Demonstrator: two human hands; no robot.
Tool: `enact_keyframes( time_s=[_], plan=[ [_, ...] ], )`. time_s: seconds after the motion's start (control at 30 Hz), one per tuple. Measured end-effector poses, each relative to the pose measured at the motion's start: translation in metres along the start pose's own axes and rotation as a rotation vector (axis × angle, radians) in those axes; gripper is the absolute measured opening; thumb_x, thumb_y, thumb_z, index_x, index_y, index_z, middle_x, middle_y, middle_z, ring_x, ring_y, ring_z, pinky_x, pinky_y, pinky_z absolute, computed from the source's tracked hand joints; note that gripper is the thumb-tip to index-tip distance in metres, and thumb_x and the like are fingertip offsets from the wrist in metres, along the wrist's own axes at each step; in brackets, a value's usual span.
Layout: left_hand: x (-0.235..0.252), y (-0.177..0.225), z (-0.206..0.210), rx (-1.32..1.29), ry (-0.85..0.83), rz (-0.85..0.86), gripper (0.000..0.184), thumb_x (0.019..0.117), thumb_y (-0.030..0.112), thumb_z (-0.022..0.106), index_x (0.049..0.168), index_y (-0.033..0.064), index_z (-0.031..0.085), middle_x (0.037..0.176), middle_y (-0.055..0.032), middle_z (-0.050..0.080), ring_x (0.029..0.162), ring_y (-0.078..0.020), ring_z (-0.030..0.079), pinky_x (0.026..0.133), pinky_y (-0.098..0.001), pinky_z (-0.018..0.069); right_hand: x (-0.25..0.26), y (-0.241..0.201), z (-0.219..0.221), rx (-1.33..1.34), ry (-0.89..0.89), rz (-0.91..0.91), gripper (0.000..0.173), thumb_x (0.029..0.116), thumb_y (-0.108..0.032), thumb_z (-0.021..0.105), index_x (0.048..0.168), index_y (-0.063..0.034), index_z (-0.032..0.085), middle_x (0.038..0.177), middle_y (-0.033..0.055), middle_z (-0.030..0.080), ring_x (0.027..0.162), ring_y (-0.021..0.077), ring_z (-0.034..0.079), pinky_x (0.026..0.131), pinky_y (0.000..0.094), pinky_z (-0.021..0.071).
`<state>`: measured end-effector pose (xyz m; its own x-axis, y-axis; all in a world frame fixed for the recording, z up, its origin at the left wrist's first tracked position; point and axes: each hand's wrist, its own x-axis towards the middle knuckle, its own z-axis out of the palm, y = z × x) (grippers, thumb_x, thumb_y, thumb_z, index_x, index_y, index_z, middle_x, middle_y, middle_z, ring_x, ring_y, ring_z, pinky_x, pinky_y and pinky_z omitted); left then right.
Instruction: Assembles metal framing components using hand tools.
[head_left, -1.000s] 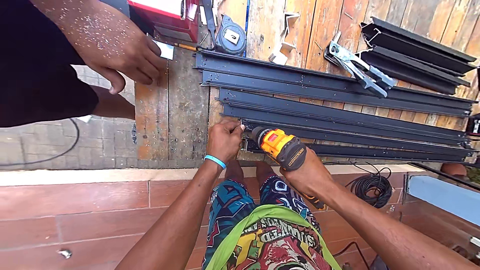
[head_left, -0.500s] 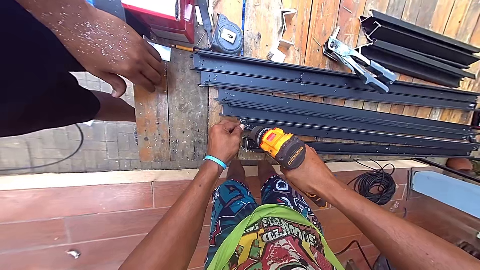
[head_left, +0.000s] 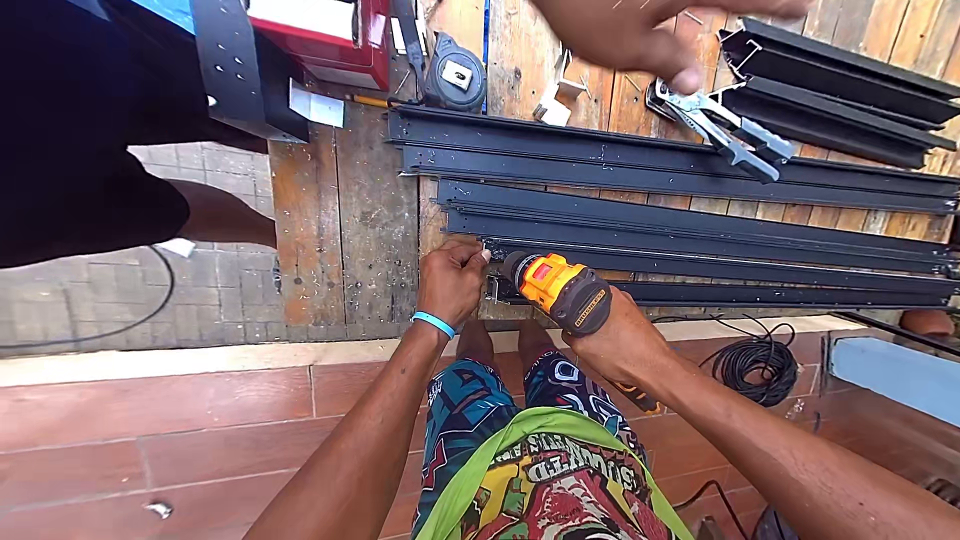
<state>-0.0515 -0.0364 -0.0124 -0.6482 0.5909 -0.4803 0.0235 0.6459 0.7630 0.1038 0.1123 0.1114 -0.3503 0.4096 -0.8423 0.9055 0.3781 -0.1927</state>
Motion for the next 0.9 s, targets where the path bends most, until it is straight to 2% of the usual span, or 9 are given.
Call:
enact_keyframes(
  time_s=[0.23,0.4,0.77,0.9],
  plan=[
    [-0.001,0.0,0.0,0.004,-0.001,0.001,0.018,0.1016,0.018,0.066,0.098,0.0085,0.08,0.105,-0.0053,0.075,0.095,-0.0141,0.07,0.086,-0.0396,0.0559,0.0,-0.004,-0.004,-0.006,-0.014,0.013,0.022,0.0782,-0.034,0.078,0.094,-0.0213,0.068,0.082,-0.0011,0.068,0.079,0.0152,0.068,0.066,0.0446,0.055],
    [0.0,-0.001,0.001,-0.004,0.001,0.006,0.019,0.1017,0.019,0.065,0.098,0.0079,0.08,0.105,-0.006,0.075,0.096,-0.0147,0.07,0.088,-0.0403,0.0556,-0.001,-0.005,-0.006,-0.019,-0.01,0.001,0.027,0.0776,-0.034,0.079,0.099,-0.0206,0.069,0.085,-0.0004,0.069,0.081,0.016,0.068,0.067,0.0453,0.0551],
    [-0.001,-0.001,0.001,-0.012,0.005,0.009,0.018,0.1012,0.017,0.066,0.095,0.0072,0.08,0.104,-0.0065,0.075,0.096,-0.0149,0.069,0.088,-0.0394,0.055,-0.003,-0.01,-0.007,-0.06,-0.011,0.001,0.024,0.0784,-0.037,0.078,0.093,-0.0217,0.069,0.08,-0.0011,0.067,0.078,0.0169,0.068,0.064,0.0459,0.0542],
    [-0.002,-0.001,0.001,-0.043,-0.006,-0.006,0.018,0.1016,0.018,0.066,0.098,0.007,0.08,0.108,-0.0068,0.075,0.101,-0.0152,0.07,0.091,-0.0405,0.0553,-0.004,-0.01,-0.006,-0.048,-0.007,0.003,0.024,0.0776,-0.037,0.079,0.093,-0.0214,0.069,0.079,-0.0004,0.067,0.077,0.0179,0.068,0.064,0.0477,0.0542]
  ],
)
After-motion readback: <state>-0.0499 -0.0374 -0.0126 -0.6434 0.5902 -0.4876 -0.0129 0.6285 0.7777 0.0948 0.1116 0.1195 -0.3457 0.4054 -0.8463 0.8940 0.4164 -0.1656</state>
